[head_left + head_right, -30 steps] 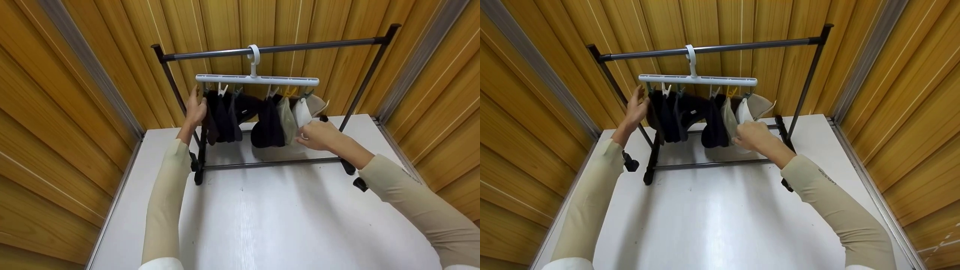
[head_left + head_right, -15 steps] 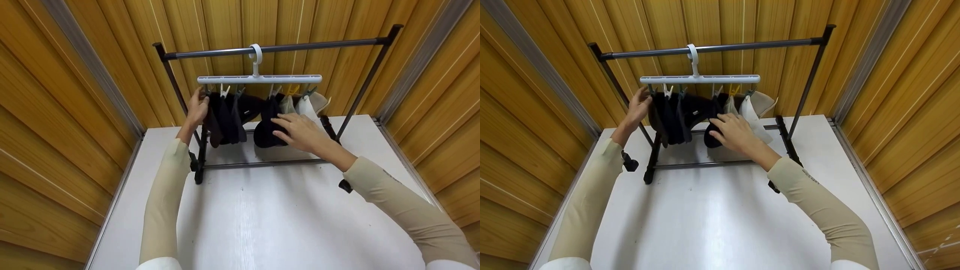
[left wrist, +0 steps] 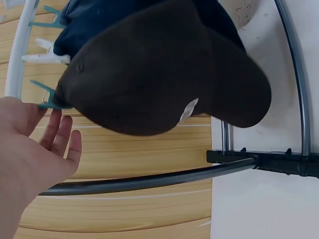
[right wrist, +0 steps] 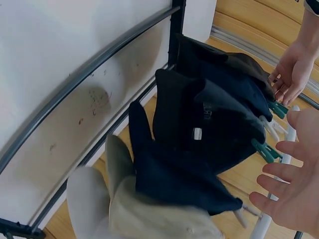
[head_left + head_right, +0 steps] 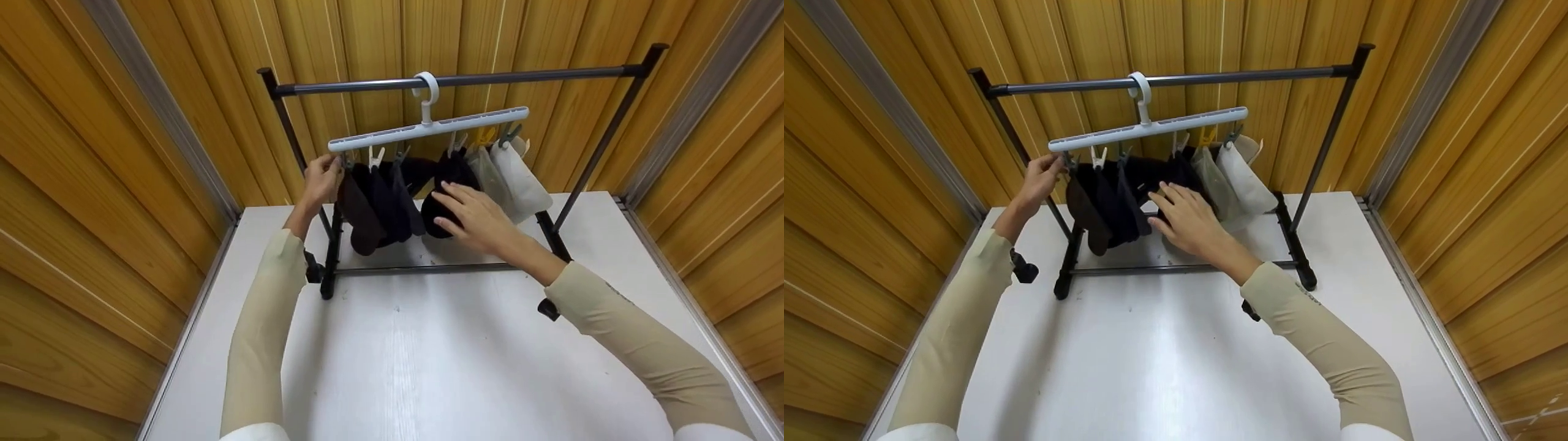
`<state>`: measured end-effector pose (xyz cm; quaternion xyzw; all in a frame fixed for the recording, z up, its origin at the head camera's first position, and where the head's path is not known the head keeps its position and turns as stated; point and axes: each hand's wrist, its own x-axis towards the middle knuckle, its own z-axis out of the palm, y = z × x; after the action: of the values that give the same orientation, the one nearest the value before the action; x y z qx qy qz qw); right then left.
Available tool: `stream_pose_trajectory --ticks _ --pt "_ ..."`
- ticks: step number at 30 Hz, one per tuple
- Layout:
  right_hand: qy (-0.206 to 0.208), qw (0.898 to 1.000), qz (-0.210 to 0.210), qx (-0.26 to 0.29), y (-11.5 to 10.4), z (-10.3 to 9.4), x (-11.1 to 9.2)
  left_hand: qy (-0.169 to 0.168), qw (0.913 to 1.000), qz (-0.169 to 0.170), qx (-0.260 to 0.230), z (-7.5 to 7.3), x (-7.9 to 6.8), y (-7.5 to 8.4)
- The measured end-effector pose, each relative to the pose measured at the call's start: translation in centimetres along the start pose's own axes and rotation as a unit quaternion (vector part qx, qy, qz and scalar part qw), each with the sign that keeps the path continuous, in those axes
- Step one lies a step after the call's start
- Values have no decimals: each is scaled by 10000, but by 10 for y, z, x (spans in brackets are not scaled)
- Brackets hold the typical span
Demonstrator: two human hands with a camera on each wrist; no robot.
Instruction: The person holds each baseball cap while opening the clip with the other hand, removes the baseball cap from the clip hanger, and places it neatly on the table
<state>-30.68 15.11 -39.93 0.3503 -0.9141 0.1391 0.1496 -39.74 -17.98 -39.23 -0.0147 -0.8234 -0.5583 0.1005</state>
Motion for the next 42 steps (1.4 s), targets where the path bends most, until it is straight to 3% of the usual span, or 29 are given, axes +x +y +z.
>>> stream_pose_trajectory --ticks 8,16,26,30,34,39,42 --pt "-8 9999 37 93 -9 11 7 47 9998 -79 -178 7 -12 5" --pt "-49 9997 119 204 -17 18 13 207 9993 -6 327 30 -25 15" --pt "77 9984 274 494 -22 23 17 -25 9978 467 461 53 -38 31" --pt "346 9963 326 718 -23 24 18 -409 9971 502 400 55 -45 35" --pt "667 9916 399 1031 -25 24 18 -1069 9934 401 -97 50 -45 36" --pt "1110 9805 327 1588 -29 25 21 -1919 9784 126 -765 38 -40 34" --pt "1117 9723 290 2031 -32 26 25 -2326 9671 114 -1021 30 -37 33"
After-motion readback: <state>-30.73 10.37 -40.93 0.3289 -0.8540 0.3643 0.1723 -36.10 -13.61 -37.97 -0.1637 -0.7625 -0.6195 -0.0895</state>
